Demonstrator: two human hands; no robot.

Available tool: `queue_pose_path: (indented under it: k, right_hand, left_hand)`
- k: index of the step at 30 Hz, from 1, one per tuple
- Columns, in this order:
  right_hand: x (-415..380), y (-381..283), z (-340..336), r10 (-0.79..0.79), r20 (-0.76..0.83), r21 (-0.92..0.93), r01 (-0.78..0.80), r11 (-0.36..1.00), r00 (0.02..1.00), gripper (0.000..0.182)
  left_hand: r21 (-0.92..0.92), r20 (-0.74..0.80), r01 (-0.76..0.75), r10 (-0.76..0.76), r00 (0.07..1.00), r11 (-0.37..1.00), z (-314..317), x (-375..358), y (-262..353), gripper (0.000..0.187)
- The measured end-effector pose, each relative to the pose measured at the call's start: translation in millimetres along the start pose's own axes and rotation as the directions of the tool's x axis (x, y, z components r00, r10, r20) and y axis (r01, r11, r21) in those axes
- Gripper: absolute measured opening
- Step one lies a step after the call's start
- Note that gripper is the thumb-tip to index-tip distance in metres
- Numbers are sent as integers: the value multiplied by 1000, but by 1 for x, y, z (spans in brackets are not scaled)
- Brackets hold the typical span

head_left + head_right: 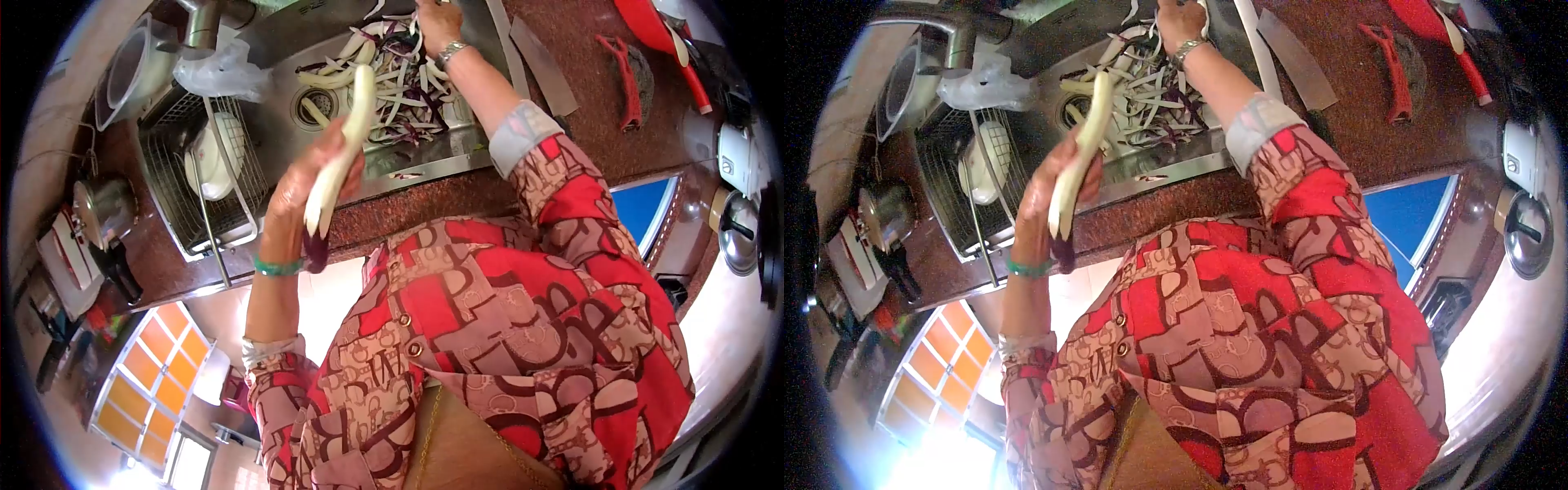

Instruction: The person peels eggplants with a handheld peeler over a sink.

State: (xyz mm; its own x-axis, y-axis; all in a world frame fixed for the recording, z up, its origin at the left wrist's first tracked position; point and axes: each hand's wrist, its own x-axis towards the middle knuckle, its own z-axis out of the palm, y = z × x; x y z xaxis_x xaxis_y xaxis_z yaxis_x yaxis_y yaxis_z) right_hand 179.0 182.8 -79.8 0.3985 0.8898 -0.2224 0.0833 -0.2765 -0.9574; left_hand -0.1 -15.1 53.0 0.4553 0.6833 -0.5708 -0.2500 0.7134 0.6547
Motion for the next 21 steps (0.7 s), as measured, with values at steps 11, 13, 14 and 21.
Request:
queue_pose_path:
  k: [11, 13, 14, 21]
  right_hand:
    - [-93, -26, -1, 339, 441, 244, -474, 846, 831, 27]
    - [-121, -41, 0, 307, 470, 268, -465, 844, 828, 32]
    - [-129, -44, -2, 237, 480, 183, -361, 915, 845, 34]
    - [-93, -29, 6, 136, 230, -59, -125, 990, 964, 44]
  left_hand:
    - [-385, -370, -169, 15, 929, 907, -26, 73, -1, 26]
    - [-358, -407, -235, 76, 910, 904, -28, 82, -4, 22]
    - [-374, -452, -251, 61, 890, 893, -31, 89, -7, 22]
    - [-145, -420, -128, 56, 906, 981, -1, 64, 3, 24]
